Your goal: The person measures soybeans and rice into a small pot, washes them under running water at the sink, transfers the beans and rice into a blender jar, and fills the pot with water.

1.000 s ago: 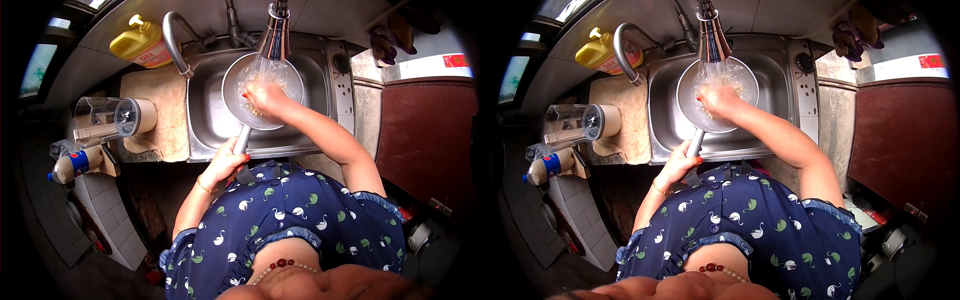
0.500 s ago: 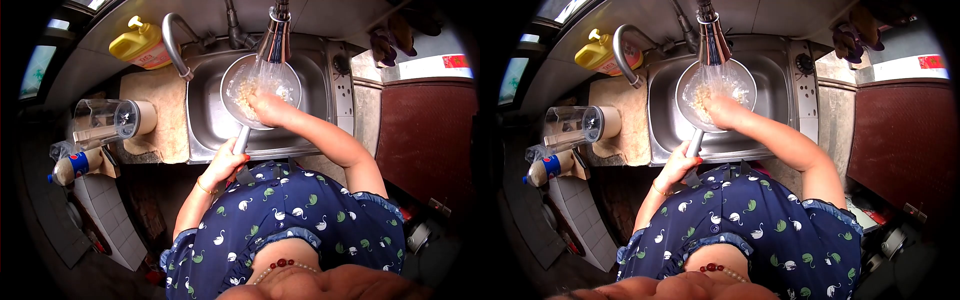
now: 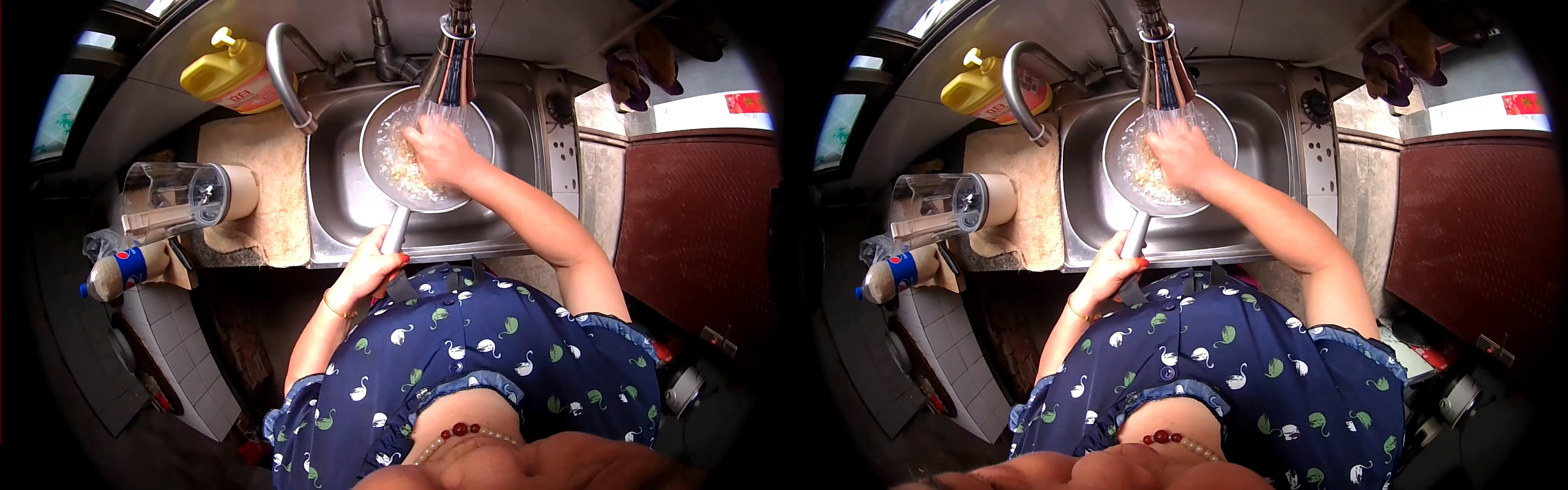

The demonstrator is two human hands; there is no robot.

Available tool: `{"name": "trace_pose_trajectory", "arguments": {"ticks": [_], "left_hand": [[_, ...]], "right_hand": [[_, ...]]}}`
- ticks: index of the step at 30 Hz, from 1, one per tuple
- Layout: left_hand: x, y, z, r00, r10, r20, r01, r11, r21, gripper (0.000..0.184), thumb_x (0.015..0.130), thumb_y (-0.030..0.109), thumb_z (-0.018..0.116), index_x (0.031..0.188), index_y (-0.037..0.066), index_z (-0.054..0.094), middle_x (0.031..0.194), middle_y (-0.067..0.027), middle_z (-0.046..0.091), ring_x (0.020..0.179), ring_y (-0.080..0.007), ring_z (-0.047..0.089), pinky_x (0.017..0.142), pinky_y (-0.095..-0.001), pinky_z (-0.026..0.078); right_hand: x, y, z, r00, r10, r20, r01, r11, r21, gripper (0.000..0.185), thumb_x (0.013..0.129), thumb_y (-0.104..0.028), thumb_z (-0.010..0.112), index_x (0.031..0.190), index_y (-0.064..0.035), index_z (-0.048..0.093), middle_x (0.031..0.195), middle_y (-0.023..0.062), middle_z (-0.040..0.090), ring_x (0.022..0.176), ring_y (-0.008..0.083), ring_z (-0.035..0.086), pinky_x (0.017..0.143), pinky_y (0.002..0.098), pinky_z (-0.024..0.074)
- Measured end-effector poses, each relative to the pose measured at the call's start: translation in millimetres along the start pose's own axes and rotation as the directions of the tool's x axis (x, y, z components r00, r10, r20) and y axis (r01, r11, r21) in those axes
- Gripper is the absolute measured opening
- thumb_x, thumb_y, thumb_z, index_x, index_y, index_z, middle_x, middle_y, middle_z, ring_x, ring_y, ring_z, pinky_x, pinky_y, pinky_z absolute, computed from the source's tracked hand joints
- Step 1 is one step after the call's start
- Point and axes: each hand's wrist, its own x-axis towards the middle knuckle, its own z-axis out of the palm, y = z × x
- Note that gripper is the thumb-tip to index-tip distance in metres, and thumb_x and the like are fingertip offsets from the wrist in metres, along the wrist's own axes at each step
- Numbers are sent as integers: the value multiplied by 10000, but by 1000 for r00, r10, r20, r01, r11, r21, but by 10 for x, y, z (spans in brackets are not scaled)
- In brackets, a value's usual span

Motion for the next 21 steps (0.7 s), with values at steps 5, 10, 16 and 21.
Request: {"name": "trace_pose_trajectory", "arguments": {"ticks": [5,10,16,21], "left_hand": [[21,-64,11,998,54,32,-54,999,-4,312,822,63,609,1089,22,452,571,-27,493,329,-104,400,296,-252,301],[-5,-57,-3,1000,26,2,-26,1000,13,304,786,64,640,1054,17,504,679,-23,529,502,-96,490,446,-247,384],[29,-111,-1,999,51,12,-51,999,-8,323,817,74,619,1085,22,446,572,-31,490,322,-104,409,280,-251,303],[-10,-65,-15,1000,16,-24,-16,1000,-3,277,778,57,646,1023,21,522,727,-15,531,577,-88,506,510,-247,407]], "right_hand": [[-40,63,-213,909,-16,417,-76,976,204,199,741,-53,559,927,-24,626,993,185,619,972,370,597,843,451,476],[-50,224,-722,932,96,350,-242,882,404,226,789,-11,535,982,-39,651,1001,195,627,953,373,618,828,401,501],[306,474,-1042,973,176,148,-179,984,9,179,799,-63,499,876,-11,651,922,213,640,848,386,635,767,451,525],[543,809,-871,925,338,172,-323,940,-111,220,805,-98,504,932,-15,663,1009,192,635,960,362,616,825,455,510]]}}
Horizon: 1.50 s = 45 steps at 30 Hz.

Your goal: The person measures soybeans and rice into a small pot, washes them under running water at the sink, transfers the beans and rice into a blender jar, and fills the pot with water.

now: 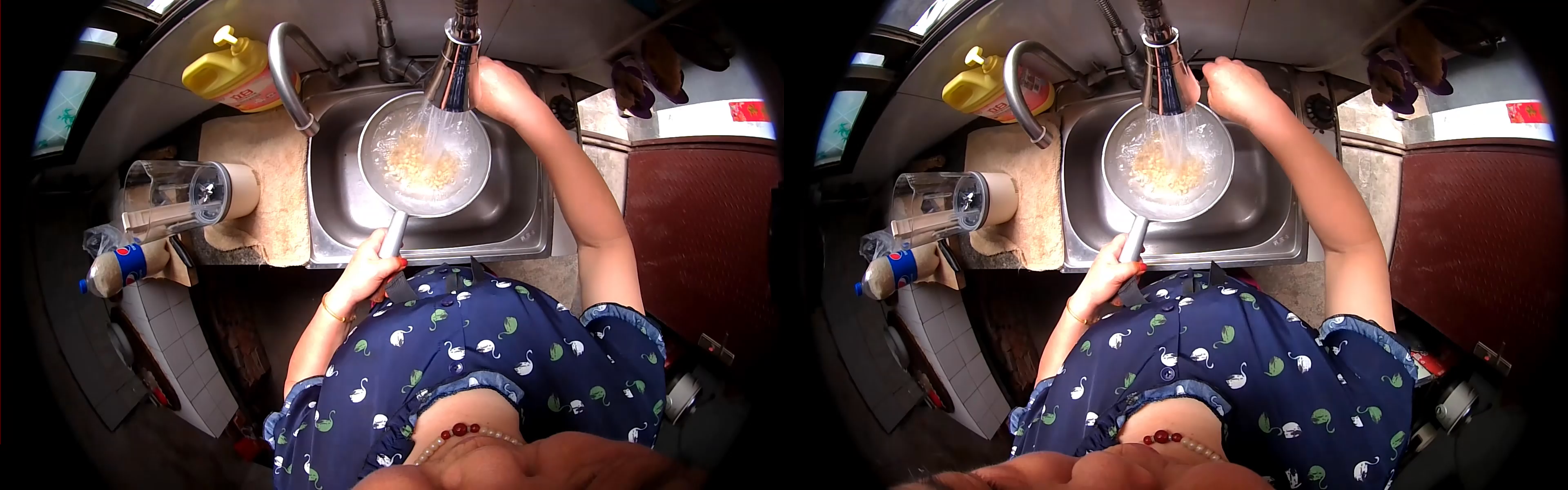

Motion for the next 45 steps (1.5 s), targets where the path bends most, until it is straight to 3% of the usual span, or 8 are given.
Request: {"name": "trace_pose_trajectory", "arguments": {"ticks": [8,13,16,18,21,28,33,45], "left_hand": [[-63,6,-7,999,-11,-43,12,999,40,273,769,76,659,1008,23,537,780,-18,548,660,-86,530,589,-245,437],[-65,-48,-19,1000,-22,0,22,1000,-22,254,801,72,629,1002,50,475,644,-34,506,412,-99,447,361,-247,350],[-94,-23,-23,998,-66,-10,66,998,-8,282,778,59,639,1030,35,515,753,-33,560,598,-98,538,548,-244,442],[-95,-31,-25,998,-65,-7,65,998,-10,280,779,51,632,1031,34,511,753,-33,560,591,-94,537,539,-241,441],[-108,-63,-6,1000,10,-10,-10,999,-53,248,802,94,635,978,71,461,635,-16,465,361,-81,401,282,-239,312],[-173,-51,-38,999,-17,-34,18,1000,18,326,807,94,622,1081,34,454,587,-24,493,350,-93,436,284,-241,319],[-215,-45,-73,998,2,-68,0,999,33,372,816,98,613,1131,12,435,555,-26,505,343,-105,447,295,-251,337],[-326,41,-184,987,-2,-159,16,996,87,298,825,56,617,1078,17,464,663,-10,528,445,-89,499,380,-242,421]], "right_hand": [[364,212,324,993,-112,47,114,992,-56,258,794,-208,570,913,-14,691,1032,188,655,973,361,630,817,448,521],[413,106,178,985,-128,118,138,987,-87,295,701,-267,626,852,-27,707,986,190,669,937,371,641,797,440,531],[466,41,133,977,-107,183,128,986,-109,323,631,-296,656,804,-29,710,949,198,674,912,378,646,783,432,536],[486,34,156,975,-109,192,129,987,-97,332,650,-296,652,841,-30,699,976,200,664,933,378,636,799,431,529],[549,49,222,982,-104,155,107,994,-6,347,678,-297,645,898,-31,682,1016,202,648,966,377,620,823,430,519],[605,192,430,998,-4,69,-19,940,339,388,744,-298,629,1028,-34,643,1108,209,613,1042,375,584,879,426,494],[402,499,643,994,-91,-56,100,978,185,376,794,-223,592,1110,-21,612,1134,212,589,1081,383,556,925,441,468],[-931,374,536,996,63,-55,-39,933,358,339,826,-123,539,1141,-18,603,1150,193,576,1064,363,569,927,397,464]]}}
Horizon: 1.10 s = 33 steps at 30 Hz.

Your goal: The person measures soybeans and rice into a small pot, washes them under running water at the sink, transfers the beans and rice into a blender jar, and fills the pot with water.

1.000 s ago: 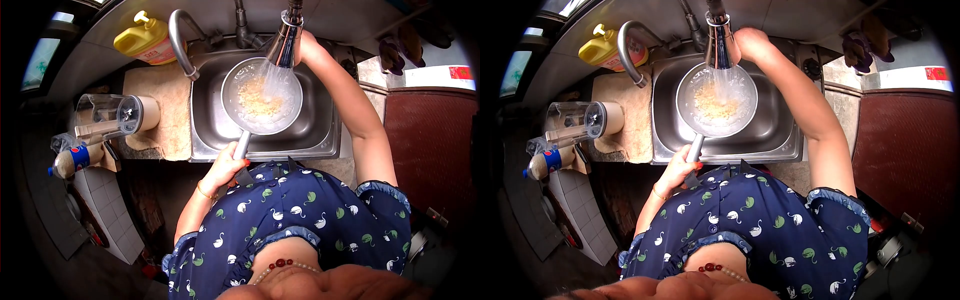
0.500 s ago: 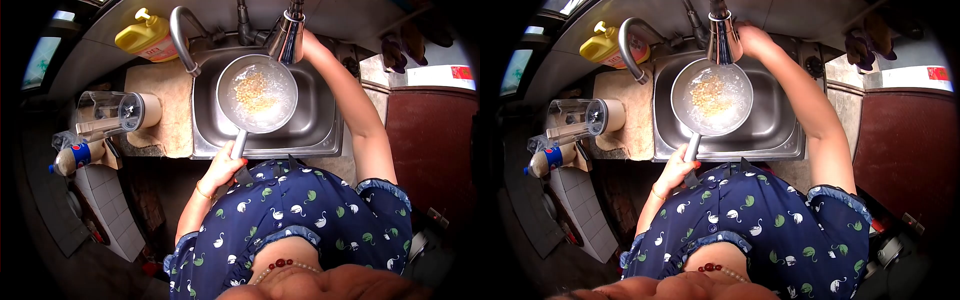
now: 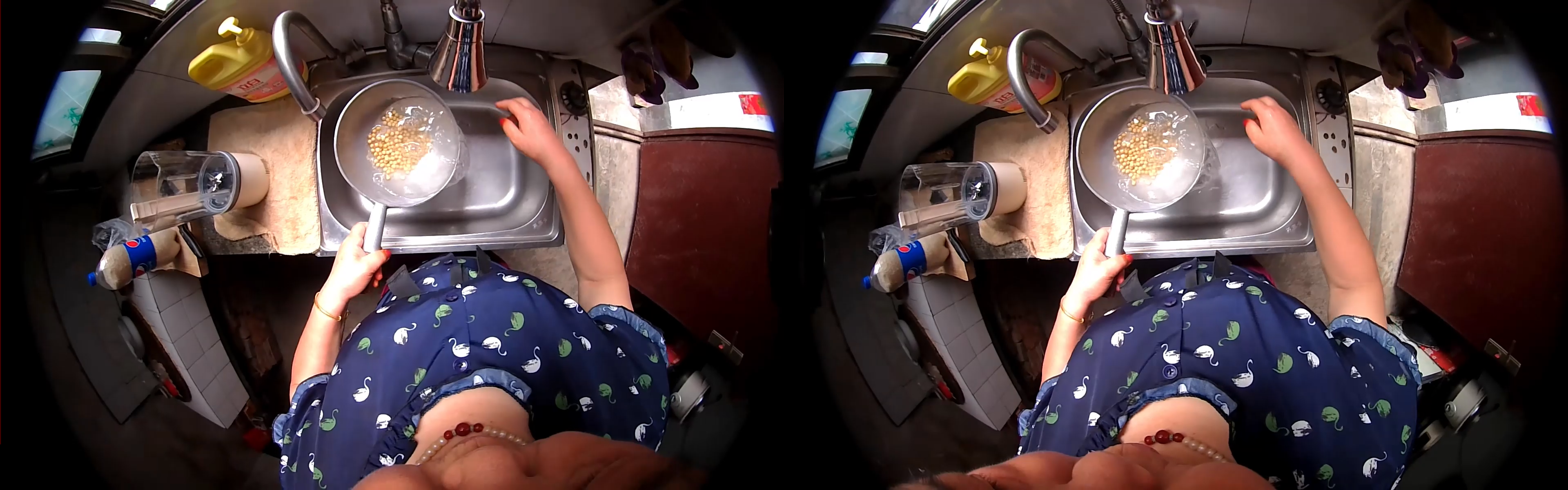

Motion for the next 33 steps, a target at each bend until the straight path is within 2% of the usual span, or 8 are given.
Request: {"name": "trace_pose_trajectory", "arguments": {"ticks": [6,10,19,22,25,28,31,33], "left_hand": [[-45,-59,-44,1000,-4,-26,4,1000,16,288,828,66,619,1069,27,467,666,-7,527,452,-84,501,382,-241,420],[-81,-89,-62,999,0,-34,0,1000,1,290,827,69,624,1070,34,468,665,-5,526,455,-82,499,385,-242,418],[-137,-146,-61,997,3,-71,-4,1000,-9,326,816,35,623,1100,37,464,640,-8,522,433,-95,483,373,-244,405],[-145,-151,-65,997,5,-71,-6,1000,-18,314,814,33,623,1085,38,465,646,-9,525,436,-97,485,375,-244,406],[-135,-173,-73,998,3,-67,-6,1000,-30,323,814,41,627,1090,45,460,656,-9,525,443,-95,487,377,-245,409],[-135,-175,-86,998,-6,-55,4,1000,-29,347,816,60,634,1110,57,448,667,-7,525,451,-88,489,379,-244,412],[-141,-155,-88,999,-4,-53,2,1000,-24,347,817,61,634,1109,57,448,668,-7,527,450,-87,489,378,-243,413],[-141,-149,-88,999,-2,-49,1,1000,-21,351,818,63,633,1115,57,447,668,-7,527,448,-87,488,378,-243,413]], "right_hand": [[-372,18,44,997,82,12,-83,995,52,314,837,-102,550,1132,-8,603,1138,191,580,1013,347,596,885,382,488],[-491,29,72,997,75,-1,-75,995,64,306,842,-104,555,1131,-16,601,1122,200,583,940,333,623,837,370,507],[-636,-104,80,995,101,13,-102,993,63,310,849,-114,551,1145,-30,594,1157,173,580,952,339,619,846,380,500],[-677,-234,63,991,128,29,-130,985,109,314,855,-69,555,1165,-25,583,1100,167,579,932,302,614,801,333,501],[-692,-262,118,996,84,32,-87,991,99,326,860,-69,557,1185,-39,571,1120,167,571,924,301,617,786,330,504],[-698,-352,121,990,122,67,-130,980,149,320,852,-123,562,1164,-56,583,1160,184,569,1013,357,590,872,392,490],[-705,-363,153,994,91,58,-99,983,156,332,847,-107,561,1176,-66,576,1157,191,566,1023,367,583,884,396,484],[-720,-367,196,997,52,51,-58,990,129,365,848,-67,560,1214,-63,556,1145,180,565,978,328,603,838,369,497]]}}
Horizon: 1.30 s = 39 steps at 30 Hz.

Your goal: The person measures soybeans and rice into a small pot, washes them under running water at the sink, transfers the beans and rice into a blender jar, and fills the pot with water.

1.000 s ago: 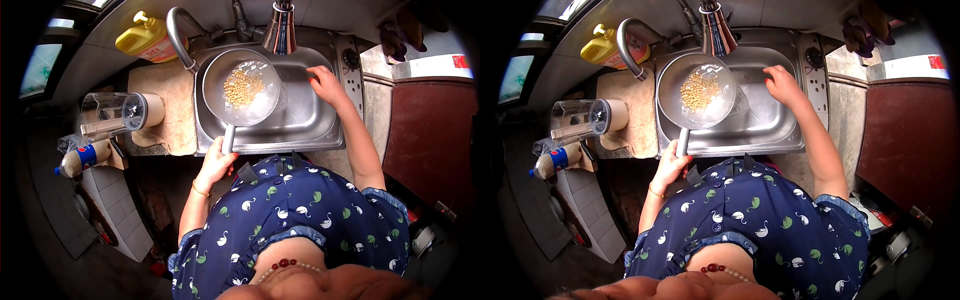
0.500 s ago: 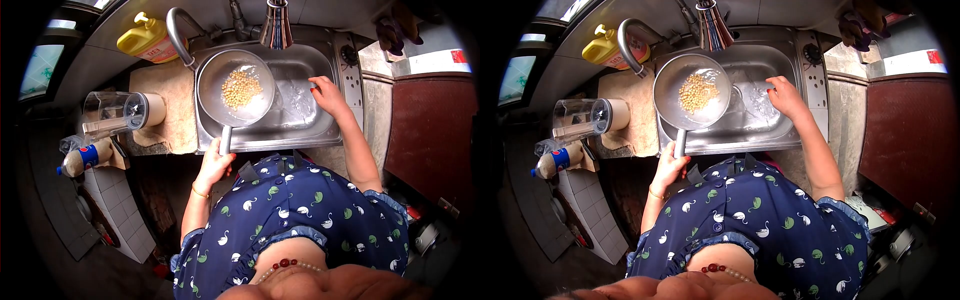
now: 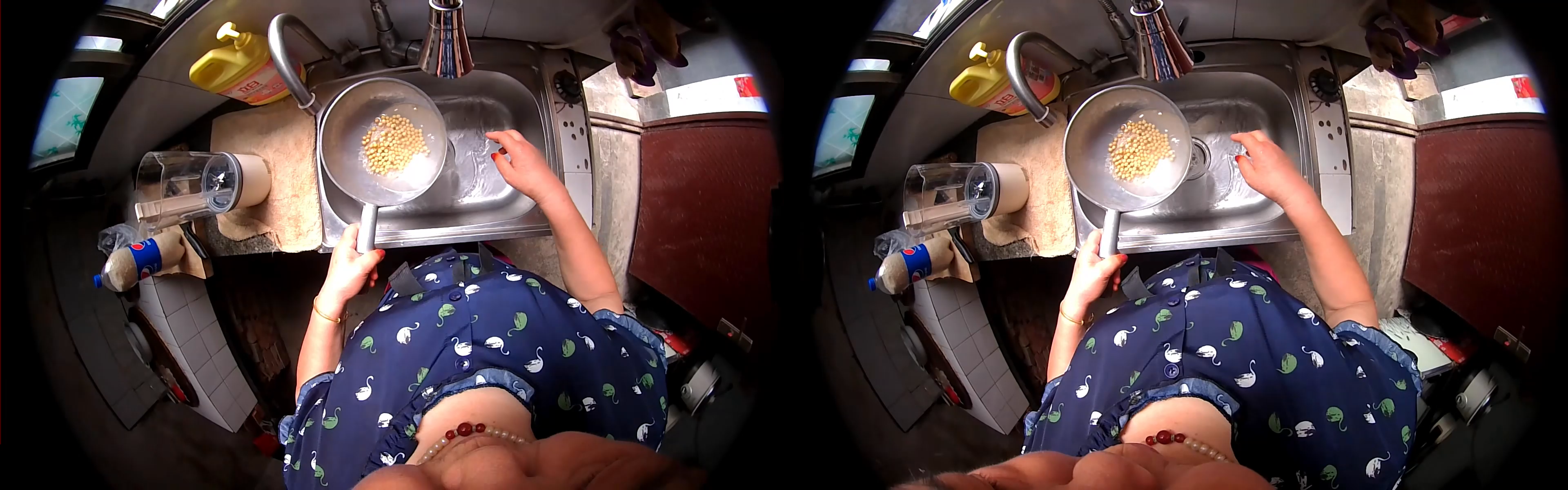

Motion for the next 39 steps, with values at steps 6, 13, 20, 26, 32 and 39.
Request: {"name": "trace_pose_trajectory", "arguments": {"ticks": [6,13,20,26,32,39], "left_hand": [[6,-10,-10,1000,1,4,-1,1000,-8,358,819,63,629,1125,54,444,668,-7,531,445,-86,484,379,-243,412],[-26,54,17,1000,3,-20,-3,1000,-5,365,820,60,623,1136,52,441,656,-6,524,445,-86,481,383,-244,411],[-48,75,4,1000,10,-27,-10,1000,-20,382,824,52,615,1165,65,443,645,1,511,445,-85,479,388,-242,413],[-80,127,2,999,21,-27,-21,1000,15,388,826,49,614,1175,62,446,639,1,509,442,-87,479,394,-244,418],[-100,165,19,999,21,-37,-19,999,42,383,821,44,615,1168,48,452,630,-6,510,440,-96,481,397,-254,422],[-120,197,66,996,45,-78,-43,999,32,297,798,35,622,1061,56,486,606,6,504,429,-80,456,379,-240,361]], "right_hand": [[-61,-186,135,994,-103,47,103,995,5,582,834,-13,532,1391,-127,405,1110,195,565,964,346,595,861,399,489],[-47,-445,459,962,-32,272,59,994,-91,856,773,6,531,1511,-197,147,1015,217,582,953,395,586,832,467,483],[27,-602,648,936,70,345,-5,983,-186,877,791,-30,520,1524,-187,65,1012,234,589,887,399,613,781,479,504],[71,-564,812,942,85,324,-18,979,-204,884,794,-51,517,1523,-157,28,989,257,609,868,410,625,774,487,512],[112,-630,829,928,138,347,-58,971,-230,898,791,-72,513,1521,-148,-6,978,274,622,858,422,633,780,495,515],[118,-649,858,928,158,338,-78,968,-238,914,780,-73,516,1516,-114,-23,944,272,633,854,417,639,793,490,514]]}}
